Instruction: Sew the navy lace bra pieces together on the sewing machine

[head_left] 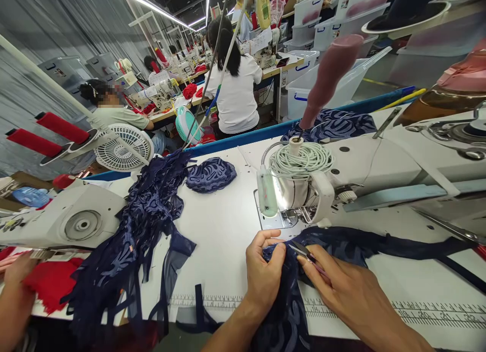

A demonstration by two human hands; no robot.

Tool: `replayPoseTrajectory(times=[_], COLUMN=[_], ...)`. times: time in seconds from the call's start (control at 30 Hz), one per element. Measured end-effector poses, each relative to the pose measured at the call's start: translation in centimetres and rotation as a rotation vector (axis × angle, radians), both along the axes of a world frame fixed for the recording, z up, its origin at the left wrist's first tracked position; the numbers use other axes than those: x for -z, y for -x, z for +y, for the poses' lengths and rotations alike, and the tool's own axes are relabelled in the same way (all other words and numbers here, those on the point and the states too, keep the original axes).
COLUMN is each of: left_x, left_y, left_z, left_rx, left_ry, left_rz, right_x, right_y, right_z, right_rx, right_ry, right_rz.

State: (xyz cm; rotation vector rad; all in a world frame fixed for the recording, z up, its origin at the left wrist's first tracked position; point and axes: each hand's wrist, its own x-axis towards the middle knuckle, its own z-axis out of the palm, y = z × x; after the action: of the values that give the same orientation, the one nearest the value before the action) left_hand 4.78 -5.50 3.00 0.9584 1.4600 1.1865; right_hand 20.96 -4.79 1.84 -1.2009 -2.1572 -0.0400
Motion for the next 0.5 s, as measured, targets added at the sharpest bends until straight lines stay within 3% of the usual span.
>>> replayPoseTrajectory(times=[0.5], left_x=[0.50], left_y=[-0.01], left_z=[0.07], left_rx=[-0.005], left_ry=[0.042], left_rz=[-0.018], right_x=[0.41], right_y=[0.07], right_z=[-0.11], right_rx=[-0.011], right_ry=[-0.159], right_rz=[-0.138])
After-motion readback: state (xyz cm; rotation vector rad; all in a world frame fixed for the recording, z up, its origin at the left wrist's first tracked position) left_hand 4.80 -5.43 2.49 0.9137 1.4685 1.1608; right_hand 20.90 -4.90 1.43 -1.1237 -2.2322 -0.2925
